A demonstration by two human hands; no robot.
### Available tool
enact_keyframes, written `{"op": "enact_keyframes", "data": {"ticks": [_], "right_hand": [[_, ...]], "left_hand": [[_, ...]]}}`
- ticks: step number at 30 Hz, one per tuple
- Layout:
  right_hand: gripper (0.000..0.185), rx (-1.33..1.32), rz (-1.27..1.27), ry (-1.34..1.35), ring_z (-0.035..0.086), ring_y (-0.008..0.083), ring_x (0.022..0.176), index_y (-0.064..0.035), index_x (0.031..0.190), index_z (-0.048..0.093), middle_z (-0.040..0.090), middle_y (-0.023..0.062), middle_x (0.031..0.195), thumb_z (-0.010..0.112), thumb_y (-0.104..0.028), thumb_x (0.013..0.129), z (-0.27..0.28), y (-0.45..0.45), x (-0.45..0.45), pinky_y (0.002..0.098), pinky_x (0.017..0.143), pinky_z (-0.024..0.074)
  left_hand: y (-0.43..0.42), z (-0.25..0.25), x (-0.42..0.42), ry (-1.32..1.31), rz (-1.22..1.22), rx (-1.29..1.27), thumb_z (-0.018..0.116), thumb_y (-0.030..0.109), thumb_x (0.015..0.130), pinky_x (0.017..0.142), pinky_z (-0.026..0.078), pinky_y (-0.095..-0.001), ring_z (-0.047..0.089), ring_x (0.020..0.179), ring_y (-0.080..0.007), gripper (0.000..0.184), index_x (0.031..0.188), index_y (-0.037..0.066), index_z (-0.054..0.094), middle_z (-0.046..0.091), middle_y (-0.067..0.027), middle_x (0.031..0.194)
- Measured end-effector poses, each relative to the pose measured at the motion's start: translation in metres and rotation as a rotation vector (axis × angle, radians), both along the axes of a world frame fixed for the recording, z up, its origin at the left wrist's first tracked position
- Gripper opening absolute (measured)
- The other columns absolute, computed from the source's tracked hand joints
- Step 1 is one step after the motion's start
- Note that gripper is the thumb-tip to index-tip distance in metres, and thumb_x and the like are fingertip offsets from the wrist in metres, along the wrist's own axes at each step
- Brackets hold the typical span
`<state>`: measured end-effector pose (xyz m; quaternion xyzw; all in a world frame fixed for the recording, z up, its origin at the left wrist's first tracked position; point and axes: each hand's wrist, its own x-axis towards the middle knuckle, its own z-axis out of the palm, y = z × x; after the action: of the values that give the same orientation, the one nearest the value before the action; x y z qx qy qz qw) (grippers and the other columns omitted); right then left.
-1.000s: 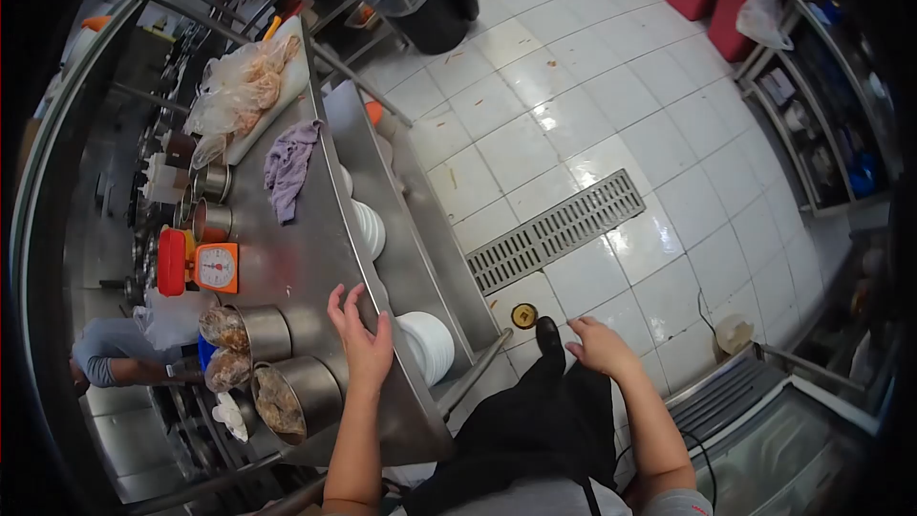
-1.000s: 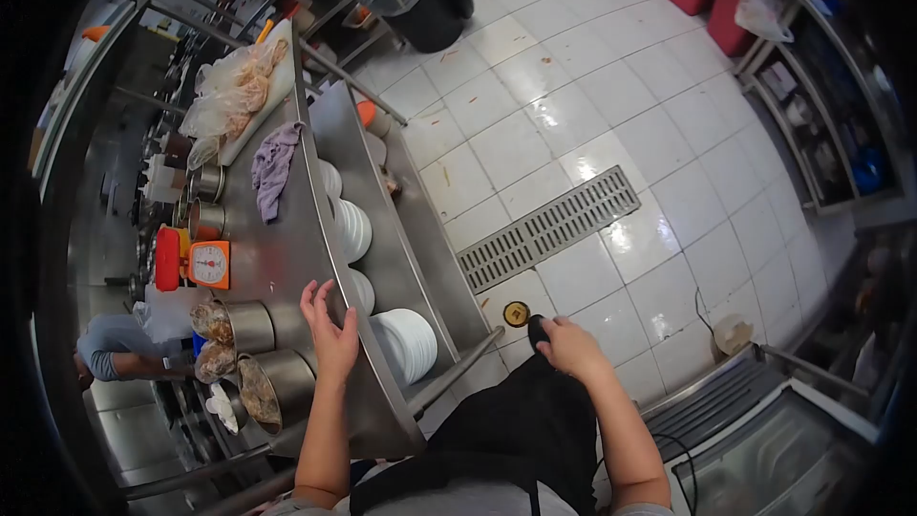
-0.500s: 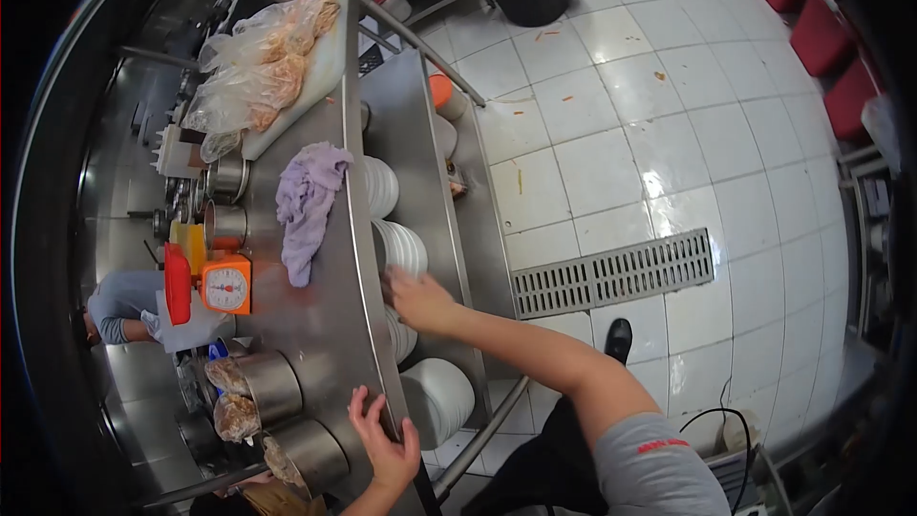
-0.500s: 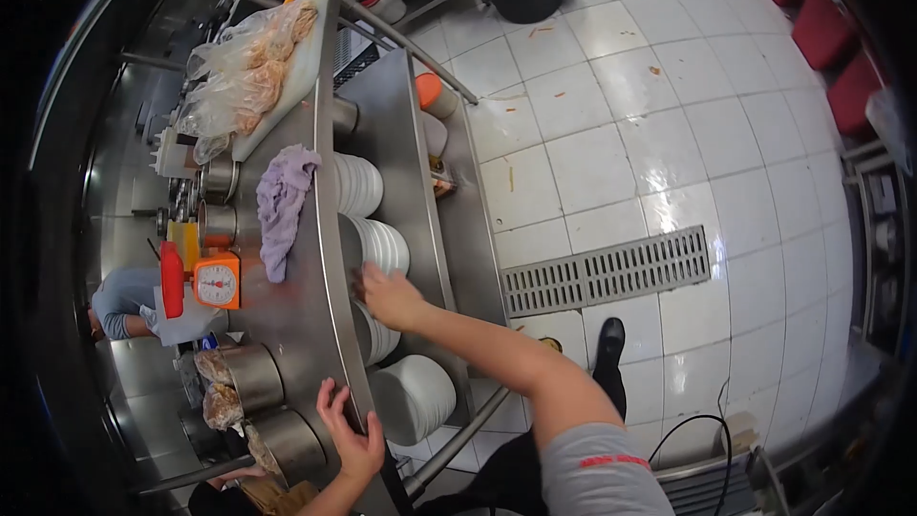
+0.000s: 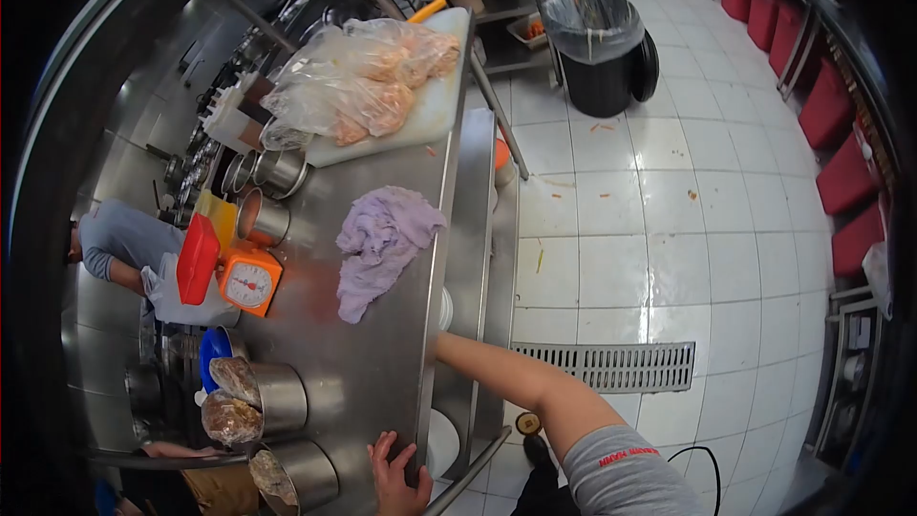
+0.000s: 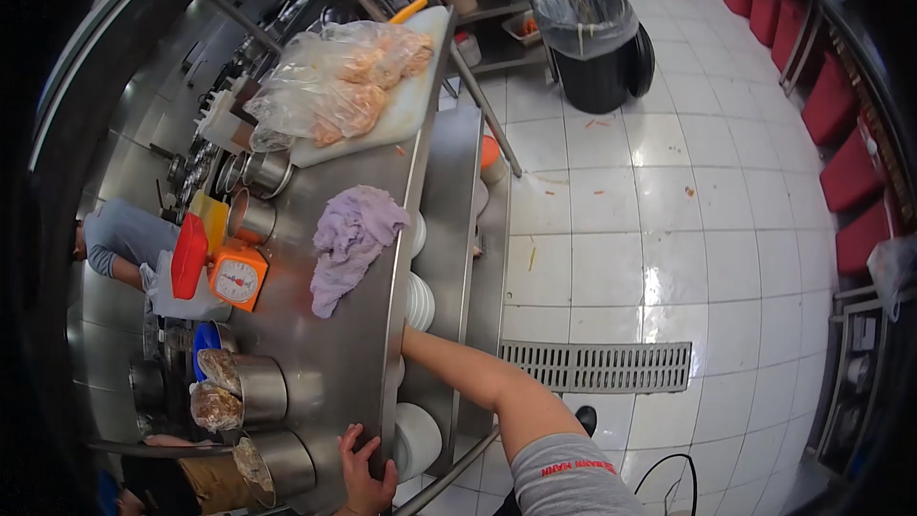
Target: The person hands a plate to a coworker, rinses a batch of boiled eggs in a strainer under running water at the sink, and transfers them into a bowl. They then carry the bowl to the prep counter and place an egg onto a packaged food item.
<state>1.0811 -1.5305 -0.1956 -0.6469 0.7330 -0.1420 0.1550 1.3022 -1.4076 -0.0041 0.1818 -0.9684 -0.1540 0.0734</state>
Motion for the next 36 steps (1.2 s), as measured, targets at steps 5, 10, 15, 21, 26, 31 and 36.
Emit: {"op": "enact_keyframes", "data": {"ticks": [5, 10, 15, 21, 26, 31, 36], "right_hand": [[0.051, -0.086, -0.016, -0.014, 0.047, 0.0276, 0.111, -0.0142, 0.119, 0.051, 0.053, 0.0082, 0.118, 0.043, -0.043, 0.077, 0.003, 0.003, -0.005, 0.0420, 0.091, 0.0334], [0.043, -0.417, -0.091, -0.156, 0.048, 0.0252, 0.109, -0.0155, 0.114, 0.055, 0.056, 0.0069, 0.113, 0.048, -0.035, 0.077, -0.011, 0.025, -0.022, 0.0411, 0.087, 0.0361], [0.030, -0.602, 0.065, 0.228, 0.052, 0.0206, 0.098, -0.0143, 0.097, 0.061, 0.060, 0.0026, 0.096, 0.056, -0.019, 0.068, 0.033, 0.100, -0.066, 0.0371, 0.079, 0.0399], [0.006, -0.440, -0.169, 0.014, 0.054, 0.0238, 0.077, -0.0095, 0.074, 0.056, 0.056, 0.0049, 0.074, 0.059, -0.012, 0.069, 0.075, 0.212, -0.072, 0.0374, 0.069, 0.0419], [0.020, -0.276, -0.472, -0.352, 0.058, 0.0219, 0.062, -0.0011, 0.077, 0.058, 0.058, 0.0088, 0.067, 0.072, -0.013, 0.068, 0.131, 0.318, -0.060, 0.0354, 0.060, 0.0473], [0.019, -0.101, -0.676, -0.869, 0.058, 0.0115, 0.059, 0.0041, 0.080, 0.060, 0.062, 0.0062, 0.072, 0.073, -0.007, 0.071, 0.266, 0.384, 0.000, 0.0247, 0.052, 0.0486], [0.019, 0.005, -0.223, -0.856, 0.059, 0.0111, 0.063, 0.0032, 0.083, 0.063, 0.062, 0.0042, 0.072, 0.074, -0.003, 0.069, 0.362, 0.381, 0.078, 0.0232, 0.054, 0.0494]], "left_hand": [[0.001, 0.003, -0.001, 0.039, 0.032, 0.042, 0.060, 0.012, 0.067, 0.099, 0.020, -0.0583, 0.037, 0.118, -0.0422, 0.043, 0.108, 0.006, 0.049, 0.039, -0.0219, 0.125], [0.000, 0.008, 0.000, 0.061, 0.012, 0.050, 0.060, 0.013, 0.067, 0.099, 0.021, -0.0578, 0.036, 0.118, -0.0411, 0.044, 0.110, 0.007, 0.049, 0.038, -0.0204, 0.125], [-0.007, 0.005, 0.011, 0.016, 0.003, 0.069, 0.060, 0.012, 0.069, 0.100, 0.021, -0.0567, 0.034, 0.121, -0.0376, 0.044, 0.112, 0.008, 0.049, 0.035, -0.0176, 0.127], [-0.007, 0.014, 0.014, 0.055, 0.009, 0.078, 0.057, 0.012, 0.072, 0.101, 0.024, -0.0540, 0.035, 0.121, -0.0320, 0.043, 0.114, 0.010, 0.050, 0.036, -0.0139, 0.125], [-0.006, 0.018, 0.023, 0.119, 0.005, 0.076, 0.056, 0.012, 0.074, 0.102, 0.025, -0.0512, 0.033, 0.122, -0.0301, 0.042, 0.115, 0.009, 0.049, 0.036, -0.0129, 0.125], [-0.011, -0.010, 0.035, 0.405, -0.049, 0.323, 0.057, 0.017, 0.078, 0.099, 0.031, -0.0494, 0.042, 0.115, -0.0293, 0.039, 0.115, 0.008, 0.049, 0.040, -0.0140, 0.121], [0.039, 0.031, 0.105, 0.503, 0.145, 1.282, 0.044, 0.054, 0.083, 0.089, 0.043, -0.0461, 0.055, 0.099, -0.0284, 0.060, 0.128, 0.015, 0.037, 0.043, -0.0129, 0.122]]}}
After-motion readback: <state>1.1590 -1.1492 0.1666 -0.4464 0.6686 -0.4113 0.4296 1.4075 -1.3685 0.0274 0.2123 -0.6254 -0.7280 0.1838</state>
